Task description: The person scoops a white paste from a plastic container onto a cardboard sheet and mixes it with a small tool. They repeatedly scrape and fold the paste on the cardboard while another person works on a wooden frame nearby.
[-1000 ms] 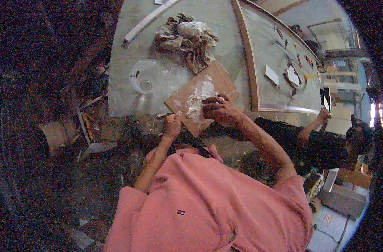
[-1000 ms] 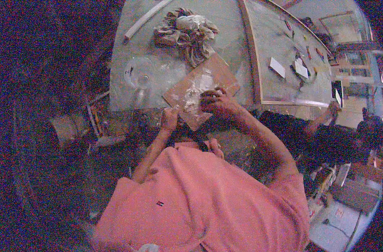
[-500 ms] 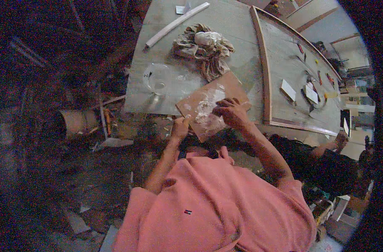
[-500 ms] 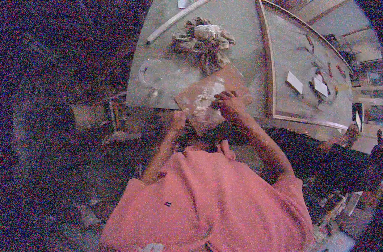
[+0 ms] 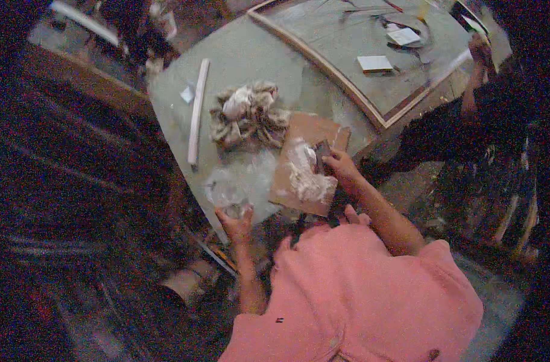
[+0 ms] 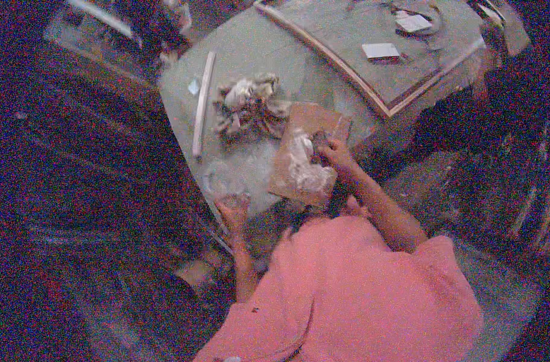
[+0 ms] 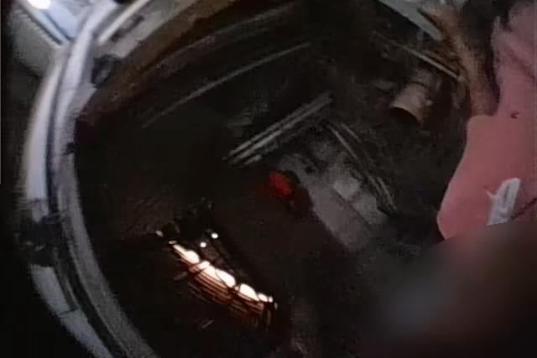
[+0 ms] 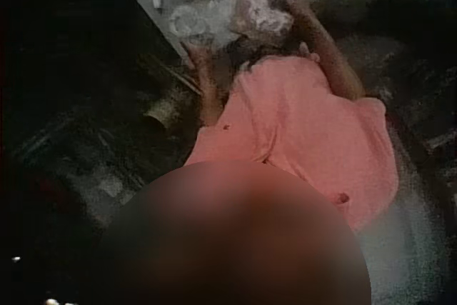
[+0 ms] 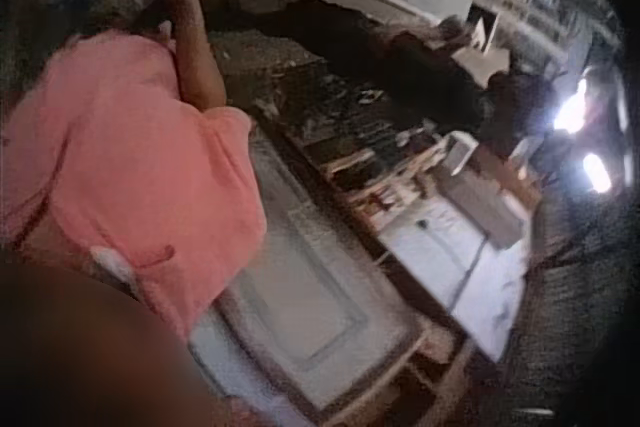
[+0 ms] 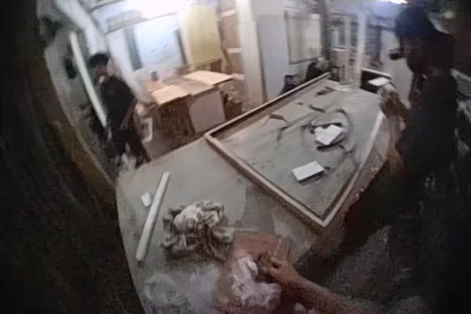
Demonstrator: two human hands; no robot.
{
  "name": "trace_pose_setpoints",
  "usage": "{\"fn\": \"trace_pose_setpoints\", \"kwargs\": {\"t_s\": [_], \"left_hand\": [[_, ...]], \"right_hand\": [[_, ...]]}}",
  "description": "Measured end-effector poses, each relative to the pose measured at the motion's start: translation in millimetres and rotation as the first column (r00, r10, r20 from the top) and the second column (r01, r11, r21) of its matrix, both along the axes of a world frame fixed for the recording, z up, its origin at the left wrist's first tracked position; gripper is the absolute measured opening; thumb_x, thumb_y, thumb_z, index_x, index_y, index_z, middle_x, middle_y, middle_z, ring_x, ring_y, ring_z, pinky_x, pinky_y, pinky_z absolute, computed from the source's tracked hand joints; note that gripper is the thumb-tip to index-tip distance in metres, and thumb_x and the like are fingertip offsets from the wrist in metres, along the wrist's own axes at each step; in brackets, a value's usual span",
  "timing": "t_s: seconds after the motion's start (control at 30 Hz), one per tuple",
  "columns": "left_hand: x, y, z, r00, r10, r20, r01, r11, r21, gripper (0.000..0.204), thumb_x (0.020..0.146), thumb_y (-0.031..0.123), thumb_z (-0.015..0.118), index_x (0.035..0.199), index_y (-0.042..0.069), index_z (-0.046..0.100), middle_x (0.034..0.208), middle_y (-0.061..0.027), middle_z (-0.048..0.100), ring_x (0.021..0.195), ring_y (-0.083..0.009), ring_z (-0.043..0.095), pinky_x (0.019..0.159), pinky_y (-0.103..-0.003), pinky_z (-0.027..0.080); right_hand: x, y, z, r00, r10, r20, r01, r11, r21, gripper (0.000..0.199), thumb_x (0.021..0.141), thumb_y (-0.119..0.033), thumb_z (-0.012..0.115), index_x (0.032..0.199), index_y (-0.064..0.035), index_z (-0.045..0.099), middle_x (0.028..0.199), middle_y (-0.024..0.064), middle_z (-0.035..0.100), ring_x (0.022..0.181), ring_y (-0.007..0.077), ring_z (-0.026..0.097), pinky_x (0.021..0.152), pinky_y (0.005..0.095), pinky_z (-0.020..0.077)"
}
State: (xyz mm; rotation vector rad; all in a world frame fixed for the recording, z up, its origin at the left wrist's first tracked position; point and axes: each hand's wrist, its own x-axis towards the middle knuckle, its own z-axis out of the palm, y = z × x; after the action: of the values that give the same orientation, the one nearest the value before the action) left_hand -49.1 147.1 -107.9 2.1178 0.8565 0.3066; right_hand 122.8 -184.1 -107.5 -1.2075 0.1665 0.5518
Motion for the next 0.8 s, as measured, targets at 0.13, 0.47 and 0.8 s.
{"fn": "trace_pose_setpoints", "kwargs": {"t_s": [0.13, 0.47, 0.8], "left_hand": [[22.8, 36.8, -10.3, 0.993, -0.022, 0.116, 0.036, 0.992, -0.123, 0.118, 0.064, 0.031, 0.097, 0.153, -0.003, 0.026, 0.143, -0.023, 0.049, 0.131, -0.0368, 0.05, 0.113, -0.045, 0.039], [67.7, 49.3, -14.1, 0.851, -0.21, 0.481, 0.188, 0.978, 0.094, 0.082, 0.065, 0.02, 0.094, 0.134, 0.0, 0.054, 0.132, -0.0162, 0.058, 0.124, -0.0357, 0.055, 0.111, -0.048, 0.042], [90.6, -0.5, 42.1, 0.847, -0.493, 0.201, 0.479, 0.87, 0.117, 0.075, 0.062, 0.016, 0.089, 0.128, 0.001, 0.057, 0.127, -0.0168, 0.062, 0.119, -0.0338, 0.061, 0.103, -0.043, 0.048]], "right_hand": [[-12.1, 12.8, 10.7, 0.985, -0.101, 0.138, 0.126, 0.974, -0.187, 0.027, 0.094, -0.017, 0.064, 0.114, 0.0009, 0.066, 0.092, 0.0065, 0.072, 0.079, 0.0177, 0.069, 0.069, 0.033, 0.0547], [-48.7, -1.2, -1.0, 0.977, -0.203, 0.073, 0.215, 0.937, -0.277, 0.024, 0.095, -0.018, 0.063, 0.112, -0.0014, 0.069, 0.093, 0.0051, 0.073, 0.077, 0.0147, 0.067, 0.071, 0.0308, 0.054], [-56.3, 14.5, -0.6, 0.974, -0.189, 0.124, 0.22, 0.923, -0.317, 0.027, 0.094, -0.022, 0.066, 0.109, -0.0003, 0.073, 0.092, 0.0048, 0.074, 0.076, 0.014, 0.066, 0.068, 0.0325, 0.054]]}}
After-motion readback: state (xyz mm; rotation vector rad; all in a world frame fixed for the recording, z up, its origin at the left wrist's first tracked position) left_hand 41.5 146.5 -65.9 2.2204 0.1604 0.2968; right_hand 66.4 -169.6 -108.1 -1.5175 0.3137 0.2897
